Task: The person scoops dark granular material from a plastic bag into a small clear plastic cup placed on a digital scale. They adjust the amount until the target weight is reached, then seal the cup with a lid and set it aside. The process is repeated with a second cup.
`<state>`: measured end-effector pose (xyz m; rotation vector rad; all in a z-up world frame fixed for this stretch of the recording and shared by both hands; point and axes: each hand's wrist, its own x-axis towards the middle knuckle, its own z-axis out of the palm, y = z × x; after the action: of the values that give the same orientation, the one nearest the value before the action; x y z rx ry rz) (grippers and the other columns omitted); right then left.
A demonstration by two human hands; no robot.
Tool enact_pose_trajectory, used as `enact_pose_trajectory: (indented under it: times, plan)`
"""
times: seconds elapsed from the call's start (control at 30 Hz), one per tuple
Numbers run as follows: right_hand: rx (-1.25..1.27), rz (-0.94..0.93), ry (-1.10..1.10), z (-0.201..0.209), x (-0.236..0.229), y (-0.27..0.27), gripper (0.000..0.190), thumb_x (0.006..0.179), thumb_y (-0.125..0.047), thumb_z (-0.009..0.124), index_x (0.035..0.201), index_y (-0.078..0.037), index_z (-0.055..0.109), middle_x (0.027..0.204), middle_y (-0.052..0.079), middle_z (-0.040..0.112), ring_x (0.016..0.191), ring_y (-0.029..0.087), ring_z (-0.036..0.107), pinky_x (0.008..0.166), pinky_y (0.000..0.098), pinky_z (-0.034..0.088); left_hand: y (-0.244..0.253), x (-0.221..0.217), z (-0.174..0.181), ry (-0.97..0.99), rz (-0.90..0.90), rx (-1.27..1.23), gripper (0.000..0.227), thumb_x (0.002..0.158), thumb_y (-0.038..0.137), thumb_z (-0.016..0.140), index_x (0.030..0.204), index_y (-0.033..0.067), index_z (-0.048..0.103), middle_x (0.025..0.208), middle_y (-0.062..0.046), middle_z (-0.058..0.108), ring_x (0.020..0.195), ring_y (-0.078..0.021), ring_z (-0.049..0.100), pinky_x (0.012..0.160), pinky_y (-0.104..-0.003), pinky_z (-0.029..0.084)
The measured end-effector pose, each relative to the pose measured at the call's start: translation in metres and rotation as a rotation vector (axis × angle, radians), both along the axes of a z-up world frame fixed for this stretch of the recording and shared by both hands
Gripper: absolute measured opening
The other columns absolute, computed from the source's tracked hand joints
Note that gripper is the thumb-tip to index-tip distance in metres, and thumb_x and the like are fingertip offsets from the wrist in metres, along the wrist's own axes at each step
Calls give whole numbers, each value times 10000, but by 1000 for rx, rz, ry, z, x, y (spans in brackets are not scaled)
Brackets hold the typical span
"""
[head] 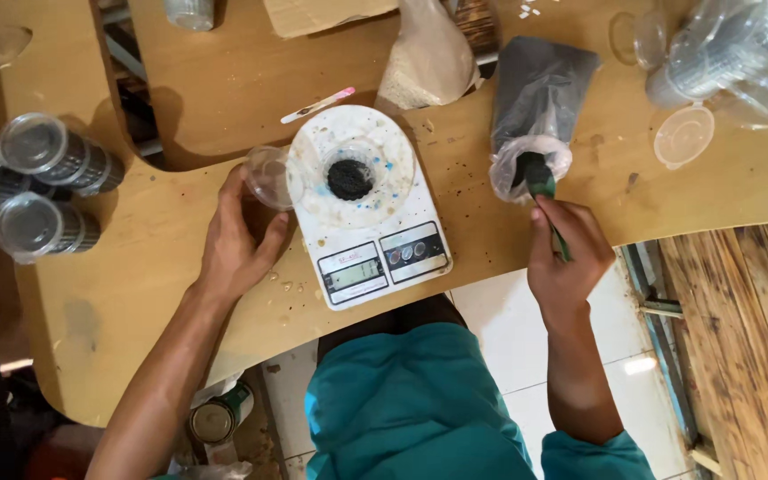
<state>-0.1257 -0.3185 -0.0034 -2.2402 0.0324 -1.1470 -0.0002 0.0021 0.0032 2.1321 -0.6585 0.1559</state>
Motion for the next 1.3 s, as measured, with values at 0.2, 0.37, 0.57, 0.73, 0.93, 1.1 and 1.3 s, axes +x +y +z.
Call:
enact_pose_trajectory:
  times: [0.2, 0.37, 0.57, 0.73, 0.93, 1.1, 1.3]
  plan:
    - [34, 108, -63, 20, 7, 24, 110, 865, 72, 620, 934, 41, 699, 778, 119, 619, 650, 251, 605, 617, 325, 481, 5, 3, -7, -27, 1, 5, 671, 770, 119, 658, 1311, -17, 286, 1102, -297, 513, 999, -487, 530, 841, -569, 431]
    - [18, 222, -112, 32, 26, 50, 85, 794, 70, 663, 860, 25, 694, 760, 121, 627, 623, 251, 613, 575, 310, 478, 4, 5, -11, -41, -18, 5, 656, 784, 154, 651, 1317, -2, 302, 1086, -252, 535, 1007, -431, 550, 861, -529, 437]
    - [10, 329, -106, 35, 52, 79, 96, 793, 25, 638, 859, -18, 692, 754, 92, 625, 628, 254, 614, 572, 316, 481, 4, 3, -7, -60, -53, 5, 664, 781, 131, 644, 1324, -2, 286, 1104, -225, 532, 1007, -386, 558, 882, -504, 434]
    - [-43, 390, -94, 38, 68, 96, 132, 775, 47, 623, 875, -21, 676, 767, 78, 601, 614, 232, 604, 576, 313, 486, 6, 4, -12, -76, -70, -5, 653, 790, 143, 636, 1324, -1, 290, 1108, -216, 533, 1001, -362, 565, 886, -492, 433]
    - [-108, 435, -112, 33, 75, 99, 207, 763, 94, 580, 895, -33, 675, 768, 90, 539, 583, 229, 551, 581, 317, 487, 8, 5, -15, -60, -88, -9, 648, 791, 144, 631, 1318, -21, 291, 1113, -219, 521, 1006, -359, 561, 895, -486, 422]
    - [-54, 475, -72, 38, 72, 95, 214, 758, 105, 582, 908, -13, 680, 764, 110, 539, 592, 263, 568, 555, 360, 473, 10, 5, -16, -49, -97, 9, 650, 787, 133, 630, 1314, -37, 289, 1100, -237, 512, 995, -375, 557, 886, -494, 415]
    - [10, 390, -115, 7, 63, 51, 134, 799, 16, 633, 918, -6, 691, 794, 122, 616, 671, 283, 611, 601, 360, 468, 8, 4, -11, -50, -90, 4, 646, 799, 147, 627, 1322, -24, 291, 1111, -221, 515, 998, -356, 558, 886, -486, 417]
